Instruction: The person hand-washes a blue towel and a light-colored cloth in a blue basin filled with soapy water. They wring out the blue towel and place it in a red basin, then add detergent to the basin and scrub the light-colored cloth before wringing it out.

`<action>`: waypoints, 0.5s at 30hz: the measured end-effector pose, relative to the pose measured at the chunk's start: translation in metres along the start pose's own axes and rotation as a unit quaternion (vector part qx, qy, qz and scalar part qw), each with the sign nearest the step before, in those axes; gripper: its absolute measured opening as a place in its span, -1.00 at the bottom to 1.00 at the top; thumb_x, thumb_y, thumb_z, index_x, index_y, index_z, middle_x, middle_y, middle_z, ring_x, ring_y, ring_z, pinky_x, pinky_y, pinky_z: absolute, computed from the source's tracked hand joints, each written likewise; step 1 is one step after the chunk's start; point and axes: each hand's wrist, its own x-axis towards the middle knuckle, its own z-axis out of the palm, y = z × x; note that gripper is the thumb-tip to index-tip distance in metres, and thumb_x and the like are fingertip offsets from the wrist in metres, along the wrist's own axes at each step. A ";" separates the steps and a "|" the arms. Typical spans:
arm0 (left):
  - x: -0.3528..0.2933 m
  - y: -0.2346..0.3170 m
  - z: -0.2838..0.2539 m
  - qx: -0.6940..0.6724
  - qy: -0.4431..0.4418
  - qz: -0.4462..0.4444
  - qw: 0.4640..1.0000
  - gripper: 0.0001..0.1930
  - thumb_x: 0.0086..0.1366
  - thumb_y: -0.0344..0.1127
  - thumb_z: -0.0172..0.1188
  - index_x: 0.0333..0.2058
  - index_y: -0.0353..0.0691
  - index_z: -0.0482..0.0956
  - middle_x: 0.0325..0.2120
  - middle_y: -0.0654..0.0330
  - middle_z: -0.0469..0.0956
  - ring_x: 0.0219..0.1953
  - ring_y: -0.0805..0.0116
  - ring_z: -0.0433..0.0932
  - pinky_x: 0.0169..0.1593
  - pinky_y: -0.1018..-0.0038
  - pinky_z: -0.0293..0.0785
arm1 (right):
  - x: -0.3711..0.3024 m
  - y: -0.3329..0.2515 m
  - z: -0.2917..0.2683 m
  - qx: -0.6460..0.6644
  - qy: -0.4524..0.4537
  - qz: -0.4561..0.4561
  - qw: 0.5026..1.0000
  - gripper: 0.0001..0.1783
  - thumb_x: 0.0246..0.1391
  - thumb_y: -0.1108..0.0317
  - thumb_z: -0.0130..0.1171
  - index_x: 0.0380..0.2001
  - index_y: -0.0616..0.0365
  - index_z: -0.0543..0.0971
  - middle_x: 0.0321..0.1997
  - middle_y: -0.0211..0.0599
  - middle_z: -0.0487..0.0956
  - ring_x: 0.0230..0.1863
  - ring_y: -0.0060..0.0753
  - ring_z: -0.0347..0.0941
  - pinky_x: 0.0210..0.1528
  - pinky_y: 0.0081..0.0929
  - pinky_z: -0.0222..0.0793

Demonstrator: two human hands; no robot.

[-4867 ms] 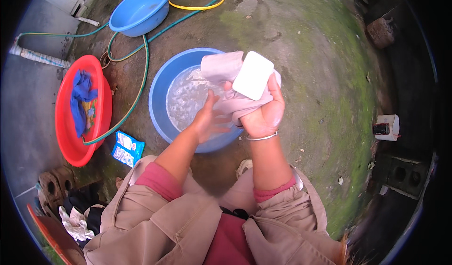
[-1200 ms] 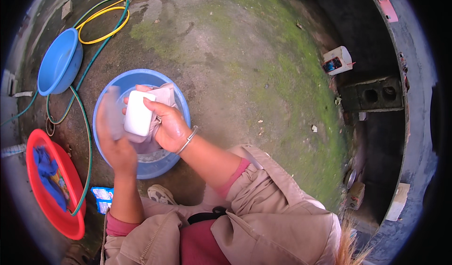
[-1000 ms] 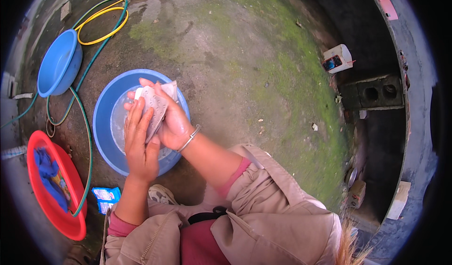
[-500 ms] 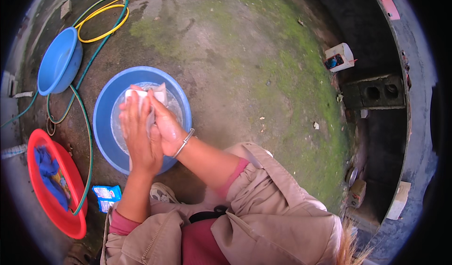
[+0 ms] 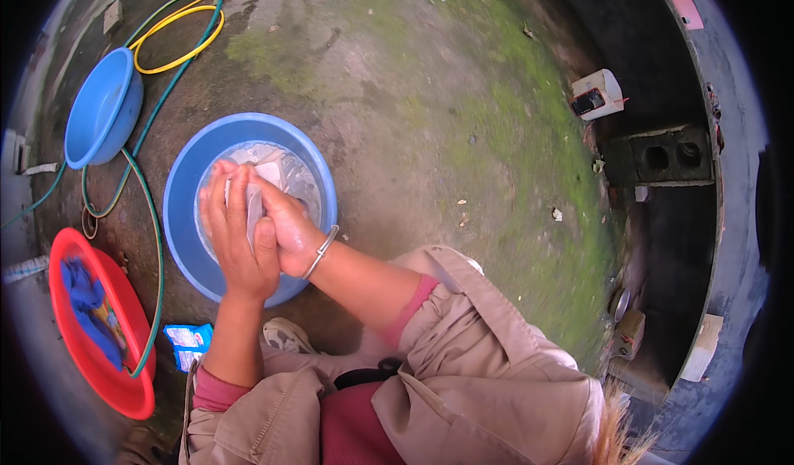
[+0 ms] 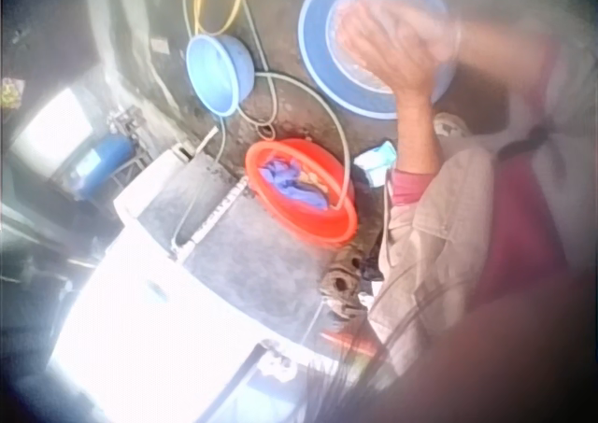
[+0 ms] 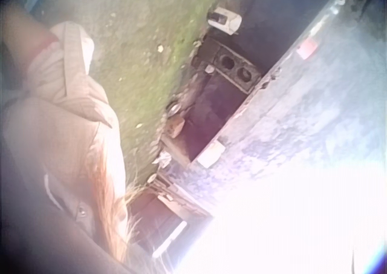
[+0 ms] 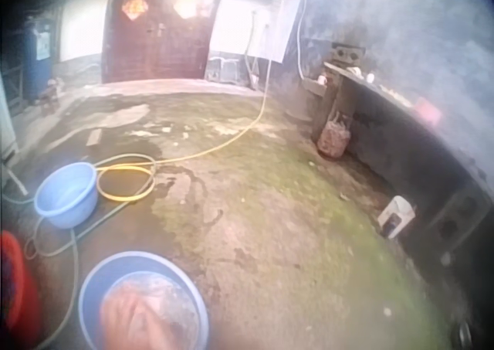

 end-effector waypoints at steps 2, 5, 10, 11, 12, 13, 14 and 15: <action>0.002 -0.008 -0.001 0.050 0.012 0.010 0.999 -0.57 0.19 -0.10 -0.23 -0.10 -0.30 0.29 -0.12 -0.01 0.29 0.01 0.05 0.19 0.07 0.22 -0.05 | -0.001 0.006 0.001 -0.041 0.058 0.020 0.997 -0.49 0.05 -0.06 -0.19 -0.01 0.00 0.25 -0.06 -0.41 0.32 -0.06 -0.56 0.24 -0.01 -0.59 0.14; 0.002 -0.026 -0.004 0.014 0.021 -0.077 0.997 -0.64 0.20 -0.14 -0.25 -0.21 -0.31 0.35 -0.27 0.01 0.36 -0.16 0.07 0.29 -0.04 0.29 0.08 | -0.006 0.017 0.000 -0.104 0.092 0.051 0.989 -0.46 0.03 -0.06 -0.15 -0.05 0.09 0.29 -0.11 -0.44 0.35 -0.10 -0.61 0.24 -0.10 -0.60 0.17; 0.005 -0.040 -0.002 -0.189 0.144 -0.384 0.892 -0.72 0.24 -0.25 -0.25 -0.37 -0.33 0.36 -0.47 0.14 0.39 -0.43 0.38 0.36 -0.40 0.51 0.26 | -0.011 0.028 0.001 -0.158 0.089 0.059 0.982 -0.55 0.03 0.03 -0.09 -0.10 0.10 0.33 -0.16 -0.46 0.37 -0.16 -0.65 0.27 -0.21 -0.65 0.24; 0.005 -0.036 0.000 -0.206 0.175 -0.381 0.884 -0.71 0.25 -0.26 -0.26 -0.30 -0.35 0.37 -0.40 0.13 0.40 -0.38 0.46 0.37 -0.41 0.58 0.31 | -0.011 0.028 0.002 -0.129 0.080 0.043 0.987 -0.55 0.03 0.03 -0.08 -0.11 0.11 0.34 -0.18 -0.44 0.39 -0.16 -0.62 0.29 -0.19 -0.65 0.24; 0.006 -0.032 0.001 -0.188 0.144 -0.330 0.914 -0.72 0.24 -0.28 -0.25 -0.26 -0.35 0.36 -0.35 0.10 0.40 -0.32 0.42 0.37 -0.34 0.55 0.31 | -0.010 0.026 0.003 -0.108 0.091 0.035 0.989 -0.54 0.03 0.02 -0.08 -0.10 0.10 0.34 -0.17 -0.43 0.39 -0.15 -0.61 0.29 -0.18 -0.64 0.24; 0.004 -0.024 0.003 -0.197 0.143 -0.277 0.930 -0.71 0.24 -0.29 -0.25 -0.22 -0.35 0.35 -0.31 0.07 0.40 -0.27 0.37 0.38 -0.27 0.53 0.31 | -0.009 0.023 0.003 -0.089 0.097 0.032 0.991 -0.54 0.03 0.02 -0.08 -0.10 0.09 0.33 -0.17 -0.43 0.39 -0.15 -0.60 0.29 -0.17 -0.63 0.24; 0.004 -0.017 0.006 -0.210 0.132 -0.217 0.944 -0.70 0.23 -0.30 -0.25 -0.18 -0.36 0.35 -0.27 0.04 0.40 -0.21 0.32 0.38 -0.21 0.51 0.32 | -0.007 0.019 0.002 -0.070 0.103 0.042 0.991 -0.54 0.02 0.02 -0.08 -0.09 0.09 0.33 -0.16 -0.43 0.39 -0.14 -0.59 0.29 -0.16 -0.63 0.24; 0.003 -0.010 0.005 -0.079 0.066 -0.107 0.989 -0.66 0.21 -0.30 -0.24 -0.09 -0.33 0.31 -0.10 -0.04 0.30 -0.02 0.15 0.26 0.03 0.35 0.12 | -0.006 0.013 0.001 -0.046 0.122 0.048 0.990 -0.53 0.03 0.01 -0.10 -0.07 0.07 0.30 -0.12 -0.43 0.38 -0.12 -0.56 0.29 -0.11 -0.59 0.23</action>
